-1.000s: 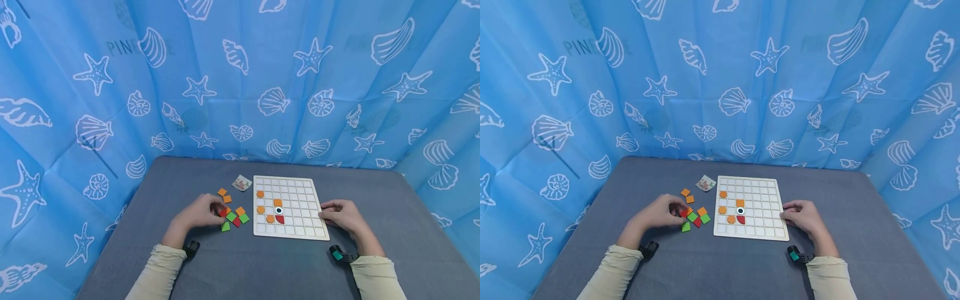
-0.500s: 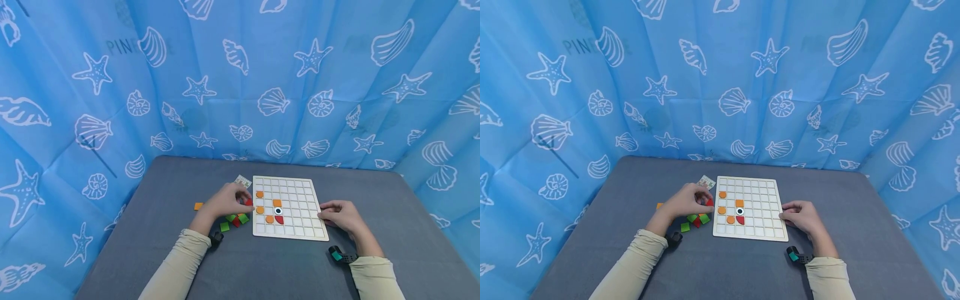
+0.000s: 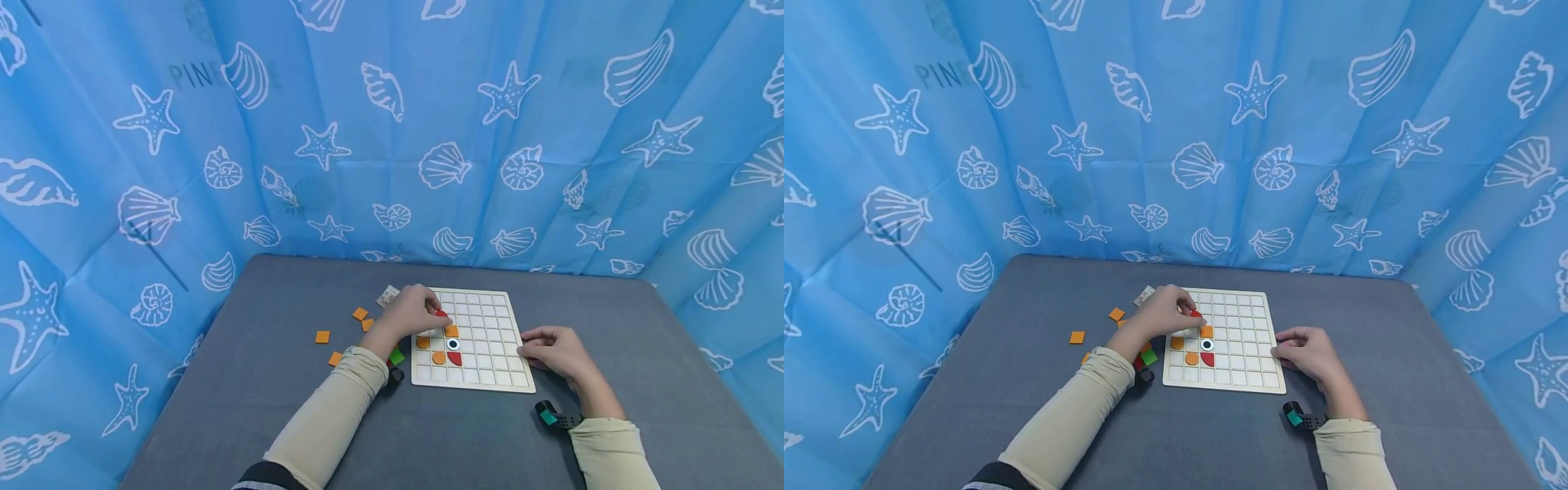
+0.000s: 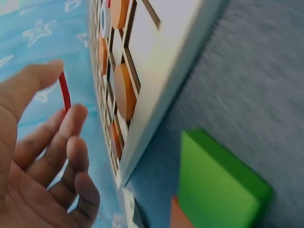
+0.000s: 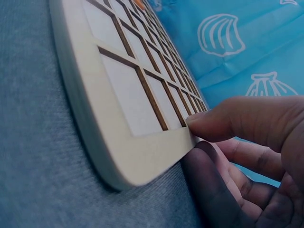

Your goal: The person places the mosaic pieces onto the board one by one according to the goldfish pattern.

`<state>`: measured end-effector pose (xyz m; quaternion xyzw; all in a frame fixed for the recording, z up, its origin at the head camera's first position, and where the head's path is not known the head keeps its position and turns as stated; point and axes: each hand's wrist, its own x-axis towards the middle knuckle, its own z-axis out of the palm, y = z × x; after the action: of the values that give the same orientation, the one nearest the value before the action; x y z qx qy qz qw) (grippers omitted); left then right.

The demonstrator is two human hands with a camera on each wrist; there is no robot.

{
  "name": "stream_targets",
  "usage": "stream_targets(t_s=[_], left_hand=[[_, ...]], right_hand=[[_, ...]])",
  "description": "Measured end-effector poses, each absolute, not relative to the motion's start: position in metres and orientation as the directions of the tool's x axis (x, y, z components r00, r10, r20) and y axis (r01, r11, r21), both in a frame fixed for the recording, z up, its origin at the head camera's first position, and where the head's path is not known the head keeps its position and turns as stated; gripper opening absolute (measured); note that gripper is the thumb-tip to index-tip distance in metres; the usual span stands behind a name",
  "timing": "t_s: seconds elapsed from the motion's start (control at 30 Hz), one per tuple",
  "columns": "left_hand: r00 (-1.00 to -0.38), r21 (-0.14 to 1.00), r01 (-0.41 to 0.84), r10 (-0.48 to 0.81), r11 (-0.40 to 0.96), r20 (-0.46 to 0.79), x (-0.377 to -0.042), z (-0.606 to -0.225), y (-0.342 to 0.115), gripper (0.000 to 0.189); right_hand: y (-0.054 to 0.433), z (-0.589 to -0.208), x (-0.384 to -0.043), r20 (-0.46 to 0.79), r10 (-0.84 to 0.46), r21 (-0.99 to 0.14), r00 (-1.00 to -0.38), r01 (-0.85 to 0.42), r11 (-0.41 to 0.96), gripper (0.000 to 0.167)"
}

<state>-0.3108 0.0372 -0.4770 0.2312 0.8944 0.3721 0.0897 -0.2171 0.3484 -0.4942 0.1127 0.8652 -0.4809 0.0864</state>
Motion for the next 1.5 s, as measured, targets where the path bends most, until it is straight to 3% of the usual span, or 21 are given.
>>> stream_targets(t_s=[0.23,0.63,1.13,1.5], left_hand=[[-0.916,0.595,0.302,0.399,0.745,-0.035,-0.318,-0.48,0.06,0.032],[-0.909,0.571,0.32,0.414,0.756,-0.038,-0.324,-0.486,0.073,0.042],[-0.898,0.567,0.34,0.438,0.75,-0.039,-0.319,-0.487,0.064,0.03],[-0.912,0.532,0.344,0.409,0.774,-0.005,-0.316,-0.488,0.064,0.036]], right_hand=[[0.348,-0.493,-0.216,-0.265,0.117,-0.81,-0.957,0.287,0.512,0.045],[0.348,-0.493,-0.217,-0.257,0.116,-0.813,-0.959,0.279,0.51,0.045],[0.347,-0.492,-0.216,-0.257,0.119,-0.813,-0.959,0.281,0.509,0.045],[0.348,-0.494,-0.218,-0.26,0.111,-0.816,-0.959,0.28,0.506,0.045]])
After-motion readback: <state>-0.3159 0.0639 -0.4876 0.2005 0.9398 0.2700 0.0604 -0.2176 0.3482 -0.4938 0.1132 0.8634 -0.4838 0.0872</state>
